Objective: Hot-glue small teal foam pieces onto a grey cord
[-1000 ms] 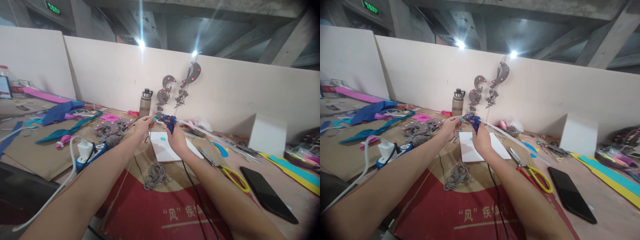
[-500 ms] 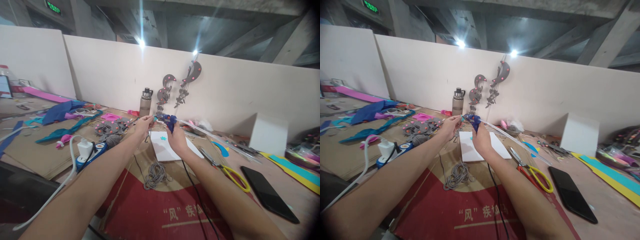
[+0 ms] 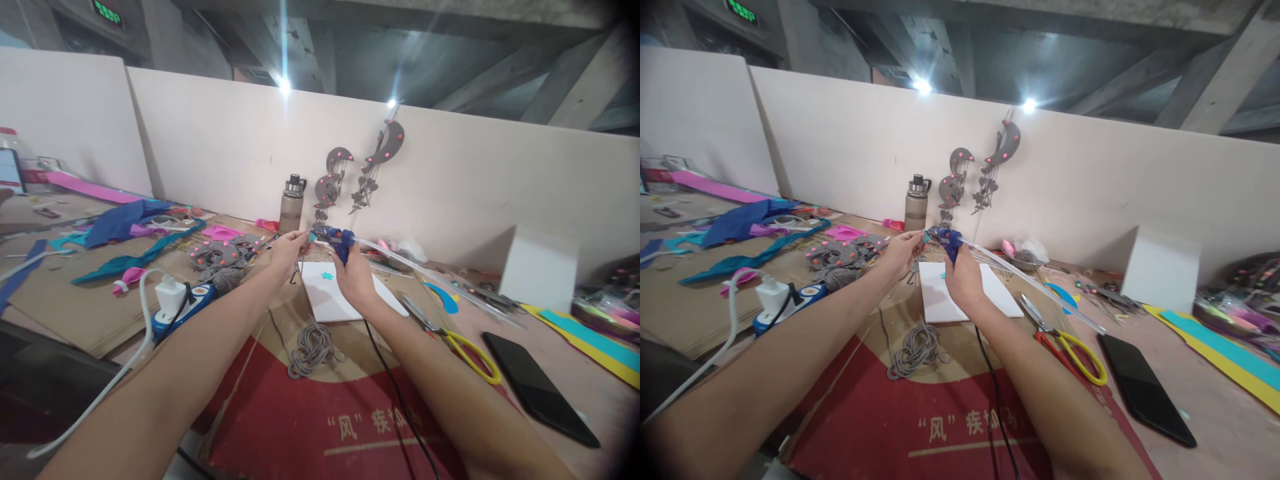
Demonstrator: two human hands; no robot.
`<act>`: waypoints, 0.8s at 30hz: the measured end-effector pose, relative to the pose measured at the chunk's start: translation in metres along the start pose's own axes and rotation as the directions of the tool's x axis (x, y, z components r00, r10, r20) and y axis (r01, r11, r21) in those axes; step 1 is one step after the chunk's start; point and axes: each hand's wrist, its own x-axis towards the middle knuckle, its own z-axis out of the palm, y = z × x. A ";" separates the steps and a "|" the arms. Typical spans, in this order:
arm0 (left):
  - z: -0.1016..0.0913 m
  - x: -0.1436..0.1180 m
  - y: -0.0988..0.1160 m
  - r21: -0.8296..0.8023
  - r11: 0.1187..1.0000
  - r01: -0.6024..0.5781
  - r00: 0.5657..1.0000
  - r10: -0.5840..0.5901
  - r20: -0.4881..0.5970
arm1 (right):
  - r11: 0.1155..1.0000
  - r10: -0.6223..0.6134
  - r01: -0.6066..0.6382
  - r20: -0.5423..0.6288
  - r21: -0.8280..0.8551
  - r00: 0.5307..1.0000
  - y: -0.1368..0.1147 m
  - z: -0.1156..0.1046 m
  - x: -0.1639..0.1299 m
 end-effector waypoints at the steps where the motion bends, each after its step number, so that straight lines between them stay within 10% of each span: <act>1: 0.000 0.000 0.000 0.001 1.000 0.000 1.000 0.000 0.000 | 1.000 -0.001 0.001 0.001 0.003 1.000 0.000 0.000 0.000; 24: 0.001 -0.001 0.000 -0.003 1.000 0.005 1.000 -0.005 -0.002 | 1.000 0.011 -0.011 -0.001 0.004 1.000 -0.002 0.000 0.000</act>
